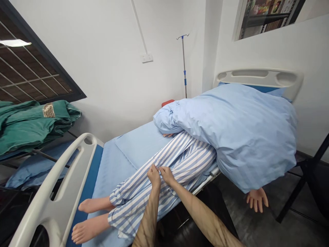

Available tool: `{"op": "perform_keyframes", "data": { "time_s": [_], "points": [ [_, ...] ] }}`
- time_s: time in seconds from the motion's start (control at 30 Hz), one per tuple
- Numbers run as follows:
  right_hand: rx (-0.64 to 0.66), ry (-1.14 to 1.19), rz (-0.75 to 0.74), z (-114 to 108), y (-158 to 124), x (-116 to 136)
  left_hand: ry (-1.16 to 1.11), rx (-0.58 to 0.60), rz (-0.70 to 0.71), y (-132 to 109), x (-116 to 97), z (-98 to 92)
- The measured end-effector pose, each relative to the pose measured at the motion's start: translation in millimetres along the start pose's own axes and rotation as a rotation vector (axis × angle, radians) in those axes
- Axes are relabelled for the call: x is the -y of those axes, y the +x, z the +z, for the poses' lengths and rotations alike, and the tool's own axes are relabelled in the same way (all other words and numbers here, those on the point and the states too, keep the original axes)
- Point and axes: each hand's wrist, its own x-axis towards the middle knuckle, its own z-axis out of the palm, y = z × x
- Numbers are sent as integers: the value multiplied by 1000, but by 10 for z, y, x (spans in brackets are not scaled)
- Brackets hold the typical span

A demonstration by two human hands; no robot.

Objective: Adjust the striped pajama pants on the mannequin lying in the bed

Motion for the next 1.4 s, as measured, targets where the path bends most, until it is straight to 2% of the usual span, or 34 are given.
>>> {"op": "perform_keyframes", "data": {
  "time_s": [0.07, 0.2, 0.3, 0.47, 0.6, 0.87, 0.93, 1.07, 1.23, 1.4],
  "points": [
    [-12, 38, -5, 11, -4, -31, -32, 76, -24, -75, 34, 38],
    [-86, 25, 6, 54, -29, -101, 138, 163, 27, -203, 159, 79],
    [-102, -15, 5, 72, -39, -120, 239, 208, 41, -214, 195, 79],
    [-88, -48, 4, 81, -32, -84, 242, 240, 17, -175, 184, 58],
    [-67, -153, 41, 49, -8, 39, 215, 251, 0, -161, 179, 35],
    [21, -406, -107, -205, 107, 483, 181, 278, -8, -178, 152, 12],
    [48, -464, -104, -245, 104, 463, 196, 269, -3, -177, 145, 25],
    [94, -529, -37, -267, 57, 246, 215, 259, 18, -184, 142, 57],
    [40, -391, 10, -271, 81, 60, 243, 248, 29, -203, 132, 103],
    [9, -269, 18, -290, 117, 33, 217, 324, -2, -164, 131, 116]
  ]
}}
